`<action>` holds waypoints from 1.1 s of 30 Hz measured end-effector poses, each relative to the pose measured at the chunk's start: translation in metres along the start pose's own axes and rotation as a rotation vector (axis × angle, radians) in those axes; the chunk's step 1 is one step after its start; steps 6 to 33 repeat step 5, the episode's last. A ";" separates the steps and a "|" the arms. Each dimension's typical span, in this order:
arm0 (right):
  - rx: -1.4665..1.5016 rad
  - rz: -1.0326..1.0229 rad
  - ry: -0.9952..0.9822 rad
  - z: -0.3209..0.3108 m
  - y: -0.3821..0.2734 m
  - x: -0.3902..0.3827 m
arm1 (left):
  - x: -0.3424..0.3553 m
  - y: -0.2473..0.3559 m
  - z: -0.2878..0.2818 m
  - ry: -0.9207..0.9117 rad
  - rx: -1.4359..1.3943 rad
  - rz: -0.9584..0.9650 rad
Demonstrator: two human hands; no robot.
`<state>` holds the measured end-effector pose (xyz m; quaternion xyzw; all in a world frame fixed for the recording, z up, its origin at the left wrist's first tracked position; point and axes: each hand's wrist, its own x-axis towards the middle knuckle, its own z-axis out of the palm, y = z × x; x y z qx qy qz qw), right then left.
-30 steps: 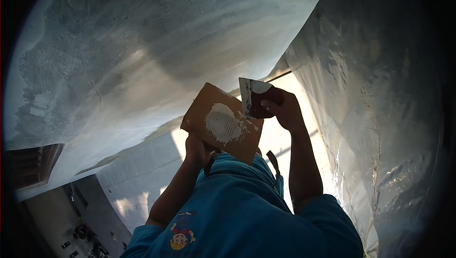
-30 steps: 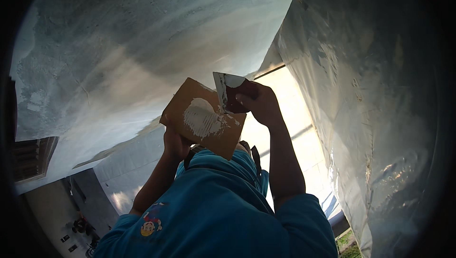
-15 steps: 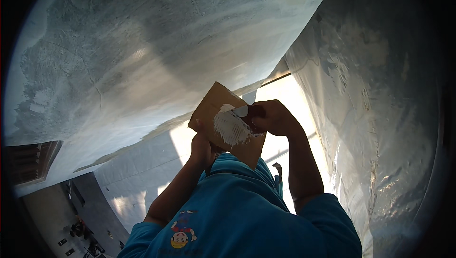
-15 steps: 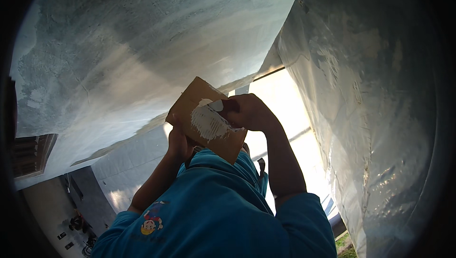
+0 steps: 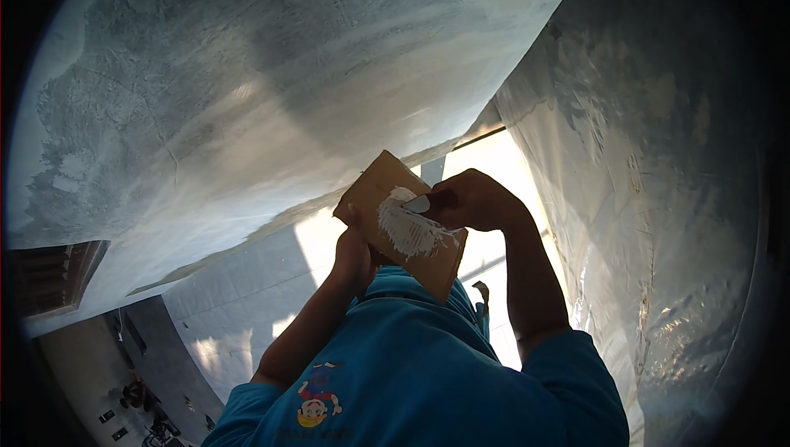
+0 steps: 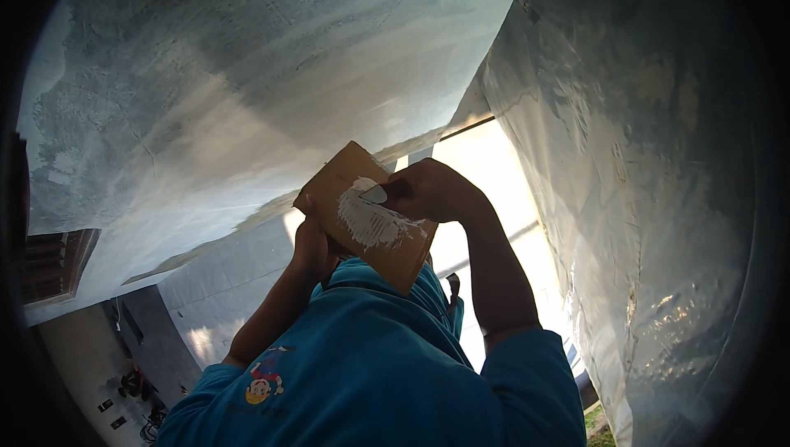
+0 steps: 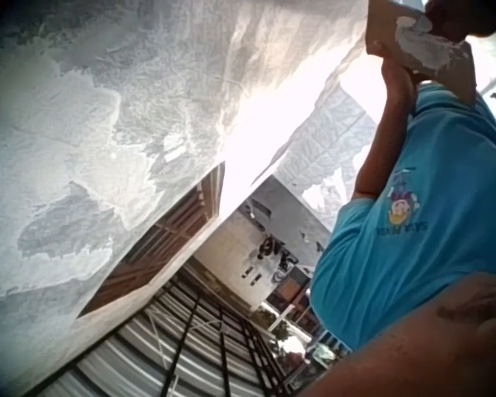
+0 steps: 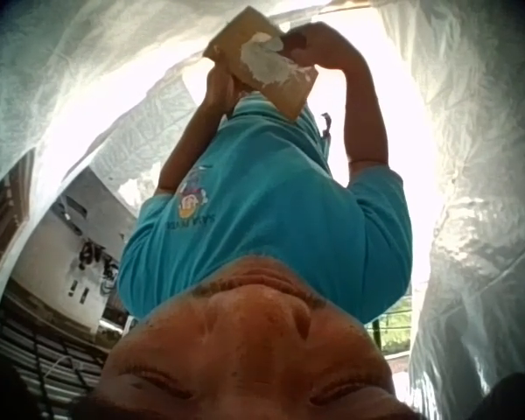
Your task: Using a putty knife to apply and smooth wall filler or putty onto a concrete wall near a window frame.
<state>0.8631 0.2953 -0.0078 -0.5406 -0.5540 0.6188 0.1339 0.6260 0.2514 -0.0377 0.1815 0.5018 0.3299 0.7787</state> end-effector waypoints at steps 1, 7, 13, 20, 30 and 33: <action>-0.156 -0.085 -0.007 0.002 0.007 0.004 | 0.000 0.001 0.001 -0.022 0.011 -0.018; -0.241 -0.108 -0.122 0.000 0.011 -0.003 | 0.008 -0.003 0.002 0.059 -0.047 -0.028; -0.241 -0.108 -0.122 0.000 0.011 -0.003 | 0.008 -0.003 0.002 0.059 -0.047 -0.028; -0.241 -0.108 -0.122 0.000 0.011 -0.003 | 0.008 -0.003 0.002 0.059 -0.047 -0.028; -0.241 -0.108 -0.122 0.000 0.011 -0.003 | 0.008 -0.003 0.002 0.059 -0.047 -0.028; -0.241 -0.108 -0.122 0.000 0.011 -0.003 | 0.008 -0.003 0.002 0.059 -0.047 -0.028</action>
